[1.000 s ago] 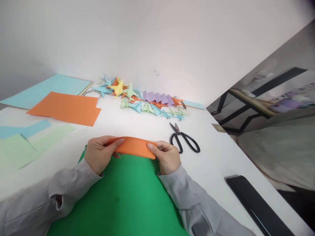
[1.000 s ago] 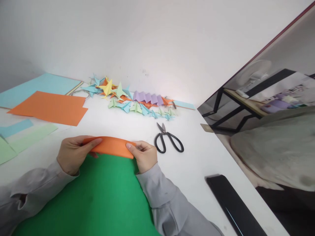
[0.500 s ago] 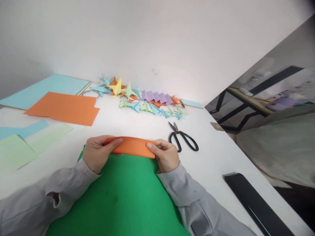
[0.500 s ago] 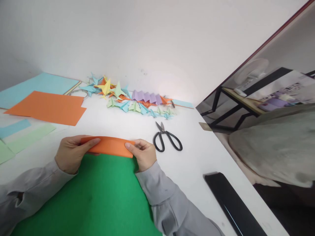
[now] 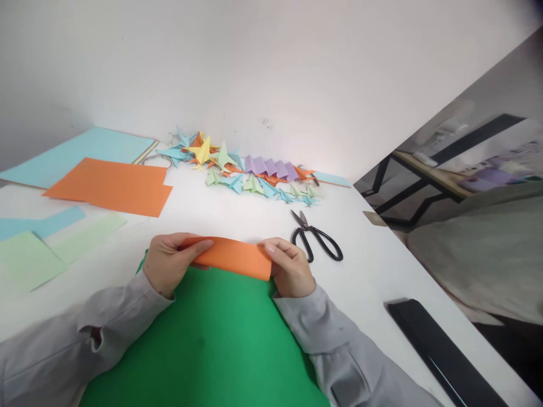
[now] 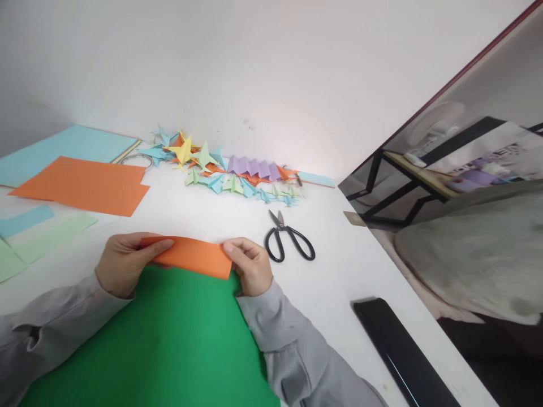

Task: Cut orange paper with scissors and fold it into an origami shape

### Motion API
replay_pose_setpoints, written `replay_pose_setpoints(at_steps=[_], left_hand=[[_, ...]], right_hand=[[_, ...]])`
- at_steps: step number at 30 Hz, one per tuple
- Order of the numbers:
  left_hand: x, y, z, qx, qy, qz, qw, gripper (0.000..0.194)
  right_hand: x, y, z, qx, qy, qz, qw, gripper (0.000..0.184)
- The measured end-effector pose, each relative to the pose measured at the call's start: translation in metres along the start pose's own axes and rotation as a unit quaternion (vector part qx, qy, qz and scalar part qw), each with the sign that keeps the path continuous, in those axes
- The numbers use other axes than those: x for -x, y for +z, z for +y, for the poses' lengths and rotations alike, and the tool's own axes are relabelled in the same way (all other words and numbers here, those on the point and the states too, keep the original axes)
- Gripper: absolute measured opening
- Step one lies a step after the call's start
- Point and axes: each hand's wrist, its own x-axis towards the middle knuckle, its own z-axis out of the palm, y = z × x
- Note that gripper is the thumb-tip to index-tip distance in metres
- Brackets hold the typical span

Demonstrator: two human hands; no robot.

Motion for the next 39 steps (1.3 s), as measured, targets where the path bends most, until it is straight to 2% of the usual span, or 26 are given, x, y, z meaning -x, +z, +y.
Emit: replay_pose_setpoints(at_steps=[4,7,9,14,22,27,33,39], left_hand=[[0.001,-0.003,0.0,-0.015,-0.021,-0.098,0.995,0.007],[0.004,-0.003,-0.001,-0.031,-0.039,-0.185,0.981,0.006],[0.007,-0.002,-0.003,-0.046,-0.053,-0.217,0.974,0.007],[0.011,0.0,-0.006,-0.068,-0.063,-0.258,0.962,0.009],[0.016,0.002,-0.006,-0.061,-0.068,-0.319,0.943,0.008],[0.021,0.005,-0.009,-0.034,-0.07,-0.328,0.941,0.008],[0.019,0.005,-0.005,-0.037,-0.091,-0.347,0.933,0.007],[0.012,0.003,-0.005,-0.028,-0.126,-0.34,0.932,0.013]], right_hand=[[-0.005,-0.01,-0.008,0.019,0.044,-0.116,0.992,0.033],[-0.001,-0.01,-0.011,0.1,0.055,-0.198,0.973,0.03],[0.005,-0.006,-0.012,0.156,0.055,-0.239,0.957,0.029],[0.018,0.004,-0.011,0.226,0.027,-0.306,0.925,0.025],[0.023,0.005,-0.002,0.349,-0.085,-0.379,0.853,0.045],[0.029,0.006,0.008,0.36,-0.118,-0.378,0.845,0.053],[0.031,0.009,0.0,0.346,-0.052,-0.389,0.852,0.054],[0.027,0.007,-0.008,0.245,0.104,-0.416,0.869,0.049]])
